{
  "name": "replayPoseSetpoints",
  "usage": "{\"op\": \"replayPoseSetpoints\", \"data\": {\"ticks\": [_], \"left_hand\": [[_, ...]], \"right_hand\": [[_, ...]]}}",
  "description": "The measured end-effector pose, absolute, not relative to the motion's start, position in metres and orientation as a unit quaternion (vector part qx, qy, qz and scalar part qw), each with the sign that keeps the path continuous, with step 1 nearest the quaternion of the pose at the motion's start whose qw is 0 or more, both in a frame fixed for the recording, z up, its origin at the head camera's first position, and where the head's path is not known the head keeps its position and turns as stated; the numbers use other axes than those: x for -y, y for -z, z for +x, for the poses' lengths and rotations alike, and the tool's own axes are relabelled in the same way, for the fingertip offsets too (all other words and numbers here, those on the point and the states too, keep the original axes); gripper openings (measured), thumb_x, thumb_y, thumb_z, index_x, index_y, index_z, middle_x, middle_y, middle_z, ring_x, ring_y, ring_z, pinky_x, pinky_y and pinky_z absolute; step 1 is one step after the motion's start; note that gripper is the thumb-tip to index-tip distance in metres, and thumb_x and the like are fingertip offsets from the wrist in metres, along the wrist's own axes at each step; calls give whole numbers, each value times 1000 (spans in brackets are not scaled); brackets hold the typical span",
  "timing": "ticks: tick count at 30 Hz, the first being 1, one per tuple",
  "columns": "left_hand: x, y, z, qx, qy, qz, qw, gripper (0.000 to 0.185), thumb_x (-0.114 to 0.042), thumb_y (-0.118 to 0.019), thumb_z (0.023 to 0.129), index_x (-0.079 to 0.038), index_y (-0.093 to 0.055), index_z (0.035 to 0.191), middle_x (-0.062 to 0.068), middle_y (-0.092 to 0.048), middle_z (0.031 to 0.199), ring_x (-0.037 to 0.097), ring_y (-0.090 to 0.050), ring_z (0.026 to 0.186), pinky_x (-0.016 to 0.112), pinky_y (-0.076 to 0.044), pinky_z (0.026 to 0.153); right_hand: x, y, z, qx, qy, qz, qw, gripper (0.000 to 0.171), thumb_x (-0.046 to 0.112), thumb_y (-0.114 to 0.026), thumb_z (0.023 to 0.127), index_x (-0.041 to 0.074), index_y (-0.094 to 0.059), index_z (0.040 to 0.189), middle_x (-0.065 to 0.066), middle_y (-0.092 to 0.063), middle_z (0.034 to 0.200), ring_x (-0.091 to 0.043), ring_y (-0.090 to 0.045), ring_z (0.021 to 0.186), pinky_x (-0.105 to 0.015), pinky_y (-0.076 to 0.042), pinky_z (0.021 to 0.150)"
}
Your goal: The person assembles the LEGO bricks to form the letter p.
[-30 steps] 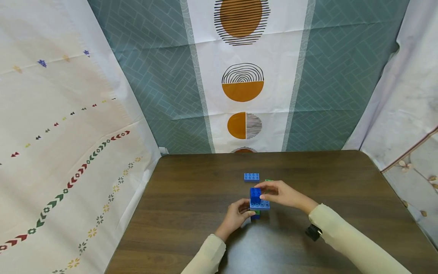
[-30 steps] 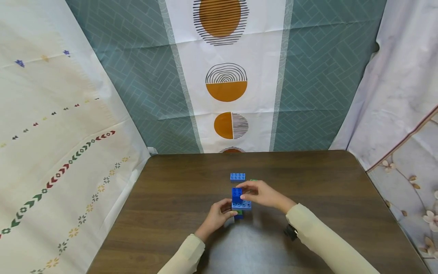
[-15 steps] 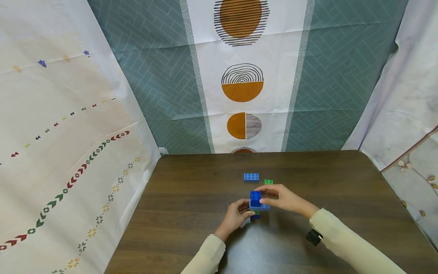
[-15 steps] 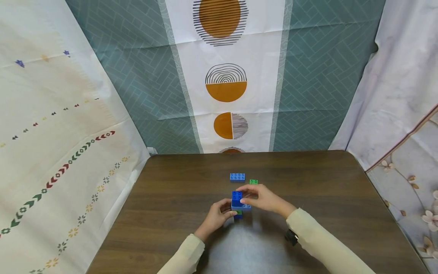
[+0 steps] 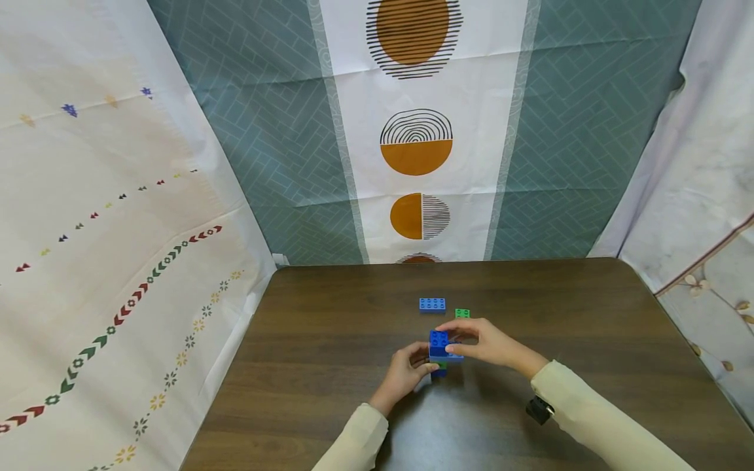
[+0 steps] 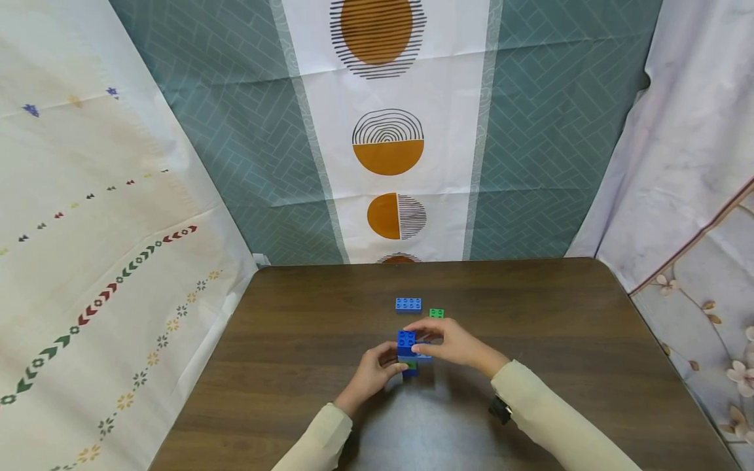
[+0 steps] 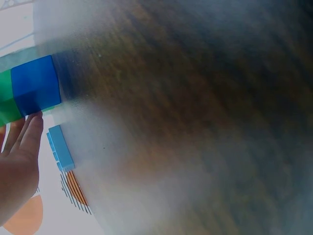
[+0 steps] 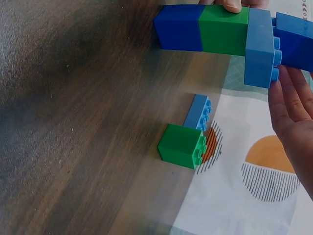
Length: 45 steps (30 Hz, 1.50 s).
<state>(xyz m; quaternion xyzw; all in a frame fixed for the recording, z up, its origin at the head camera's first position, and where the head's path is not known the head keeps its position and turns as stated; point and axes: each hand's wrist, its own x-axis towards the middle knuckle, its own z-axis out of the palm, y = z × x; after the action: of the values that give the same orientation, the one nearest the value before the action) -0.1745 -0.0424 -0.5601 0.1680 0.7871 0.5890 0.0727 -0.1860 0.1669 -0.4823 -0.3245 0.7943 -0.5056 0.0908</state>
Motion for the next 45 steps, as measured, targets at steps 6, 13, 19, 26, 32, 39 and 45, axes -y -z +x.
{"op": "replayPoseSetpoints", "data": {"ticks": [6,13,19,26,32,39,45], "left_hand": [[43,565,-176,-788,-587,169,75,30,-14,-67,77,-11,-60,106,4,-63,102,13,-59,95,23,-48,81],[44,559,-174,-786,-588,178,68,29,-8,-66,78,-8,-59,106,8,-63,101,17,-59,94,25,-49,81],[43,539,-166,-786,-585,188,69,29,-3,-64,78,-4,-59,107,11,-63,101,20,-59,94,27,-49,81],[43,533,-165,-786,-585,187,72,30,-3,-64,79,-3,-58,108,12,-62,103,20,-59,96,30,-48,82],[43,533,-165,-784,-587,182,87,31,-3,-63,80,-5,-58,110,11,-62,103,21,-58,97,25,-48,82],[44,532,-164,-782,-590,180,87,31,-3,-63,80,-5,-58,110,11,-62,103,20,-58,97,25,-48,82],[44,538,-167,-782,-591,177,83,31,-4,-64,79,-5,-58,109,10,-62,103,20,-59,96,24,-49,81]], "right_hand": [[-162,459,-176,-795,497,-337,85,36,11,-62,83,1,-54,117,-12,-59,107,-26,-58,91,-45,-48,79],[-161,470,-180,-806,485,-334,60,35,12,-62,83,2,-55,116,-10,-60,105,-23,-59,88,-36,-51,75],[-163,488,-188,-816,471,-334,37,35,22,-63,83,14,-57,116,2,-61,104,-12,-57,85,-35,-52,71],[-159,481,-183,-813,465,-351,15,34,15,-65,81,9,-59,114,-2,-61,100,-19,-57,82,-40,-52,68],[-154,461,-170,-823,467,-324,27,33,12,-65,81,3,-58,112,-10,-61,103,-28,-57,88,-45,-49,75],[-151,459,-168,-824,481,-298,42,33,14,-64,81,3,-57,112,-10,-60,103,-25,-58,90,-45,-47,81],[-150,459,-169,-822,493,-280,53,33,15,-64,81,4,-58,112,-9,-61,101,-25,-58,89,-47,-47,81]]}}
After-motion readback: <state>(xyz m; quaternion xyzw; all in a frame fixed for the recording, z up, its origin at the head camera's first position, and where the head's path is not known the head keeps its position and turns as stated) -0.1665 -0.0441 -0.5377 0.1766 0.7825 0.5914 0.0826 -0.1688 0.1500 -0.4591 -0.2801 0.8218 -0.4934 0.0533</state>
